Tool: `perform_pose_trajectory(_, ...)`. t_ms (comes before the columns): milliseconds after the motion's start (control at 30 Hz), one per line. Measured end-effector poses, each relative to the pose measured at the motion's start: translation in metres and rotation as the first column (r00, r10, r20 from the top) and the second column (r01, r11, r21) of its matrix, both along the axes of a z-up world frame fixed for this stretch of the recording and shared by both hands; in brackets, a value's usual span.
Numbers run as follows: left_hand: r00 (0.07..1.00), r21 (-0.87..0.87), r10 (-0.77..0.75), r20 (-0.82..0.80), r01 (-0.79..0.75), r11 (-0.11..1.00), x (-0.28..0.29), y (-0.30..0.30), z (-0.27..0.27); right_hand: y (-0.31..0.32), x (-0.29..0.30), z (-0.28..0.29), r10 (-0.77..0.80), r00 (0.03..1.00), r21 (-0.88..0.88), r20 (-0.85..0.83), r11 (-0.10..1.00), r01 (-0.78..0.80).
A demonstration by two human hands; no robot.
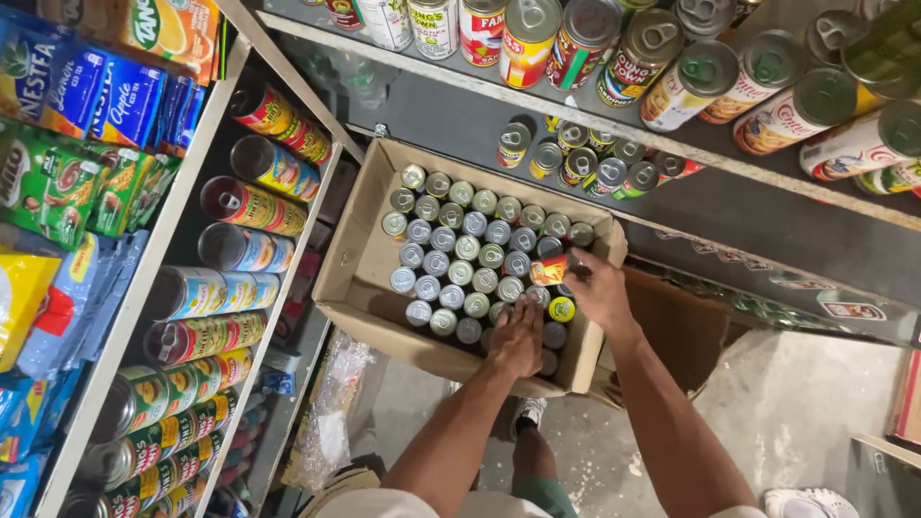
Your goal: The recorder is taking cans out of a box and placing them on shelves in a grocery store environment.
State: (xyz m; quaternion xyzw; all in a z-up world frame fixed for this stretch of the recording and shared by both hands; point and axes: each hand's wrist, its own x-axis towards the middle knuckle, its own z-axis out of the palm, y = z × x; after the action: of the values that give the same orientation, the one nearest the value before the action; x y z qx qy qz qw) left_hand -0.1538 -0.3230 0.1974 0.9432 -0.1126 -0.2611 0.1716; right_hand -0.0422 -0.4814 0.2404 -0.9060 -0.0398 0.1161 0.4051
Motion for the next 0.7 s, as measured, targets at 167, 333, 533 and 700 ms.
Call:
perform_pose_trajectory(167, 0.998, 0.070, -0.050, -0.041, 0.053, 0.996, 0.003, 0.002, 0.014, 0.006, 0.024, -0.002, 0.085, 0.991, -0.141, -0.100, 0.985, -0.099)
perform_pose_trajectory(333, 0.988, 0.099, -0.063, -0.142, 0.077, 0.992, 0.006, 0.002, 0.008, 0.008, 0.035, -0.011, 0.234, 0.972, -0.136, 0.005, 0.963, -0.231)
perform_pose_trajectory(533, 0.995, 0.038, -0.034, -0.099, 0.038, 0.999, 0.005, 0.007, 0.007, 0.021, 0.038, -0.001, 0.283, 0.953, -0.202, -0.111, 0.932, -0.300)
perform_pose_trajectory(700, 0.981, 0.079, -0.083, -0.177, 0.098, 0.992, 0.011, 0.012, 0.040, 0.036, 0.033, 0.023, 0.222, 0.965, -0.154, -0.140, 0.958, -0.243)
